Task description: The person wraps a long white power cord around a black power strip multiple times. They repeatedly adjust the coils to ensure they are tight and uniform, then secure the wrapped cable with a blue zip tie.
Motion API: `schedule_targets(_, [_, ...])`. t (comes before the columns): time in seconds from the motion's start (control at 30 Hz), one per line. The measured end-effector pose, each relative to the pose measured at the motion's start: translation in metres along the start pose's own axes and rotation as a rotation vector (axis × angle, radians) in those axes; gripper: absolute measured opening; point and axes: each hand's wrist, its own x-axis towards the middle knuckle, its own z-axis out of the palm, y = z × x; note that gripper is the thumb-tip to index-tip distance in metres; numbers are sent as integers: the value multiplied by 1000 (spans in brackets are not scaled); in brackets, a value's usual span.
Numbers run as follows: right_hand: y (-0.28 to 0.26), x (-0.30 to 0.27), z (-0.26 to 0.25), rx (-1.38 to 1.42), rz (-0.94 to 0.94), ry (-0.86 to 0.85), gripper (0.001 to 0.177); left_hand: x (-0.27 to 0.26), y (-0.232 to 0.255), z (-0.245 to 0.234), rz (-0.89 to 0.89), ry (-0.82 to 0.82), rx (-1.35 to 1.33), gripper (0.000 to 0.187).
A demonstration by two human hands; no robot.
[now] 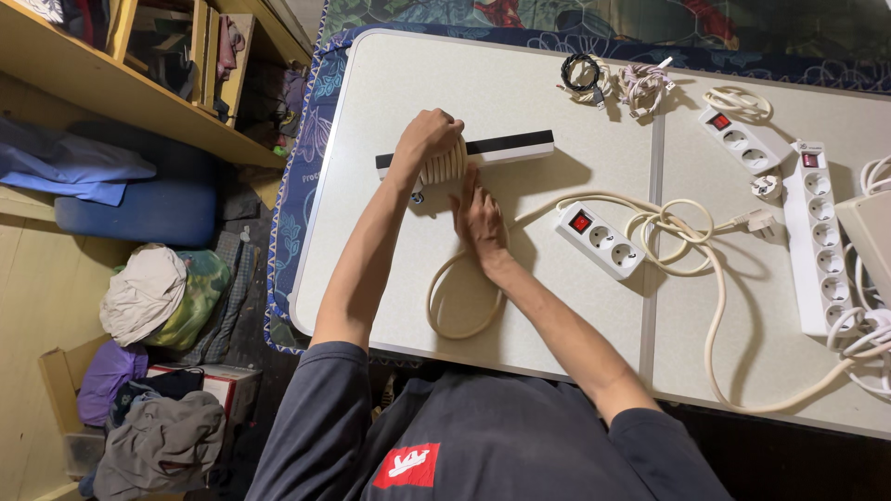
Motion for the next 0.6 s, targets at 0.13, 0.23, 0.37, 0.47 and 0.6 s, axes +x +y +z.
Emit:
schedule_targets(0.13, [1,-8,12,140,45,3,78,2,3,-2,183,-66,293,36])
schedule_targets(0.23, [4,3,17,137,65,7,79,-9,14,-18,-81,-30,77,33])
schedule_targets(0.37, [-2,24,4,224,76,21,94,8,-13,-8,286,39,192,29])
schedule_targets(0.47, [-12,45,-3,151,177,-259,110,29,-32,9,377,-22,254,32])
schedule_targets(0.6, [-9,70,6,87,239,-413,126,38,-34,9,153,-123,93,40])
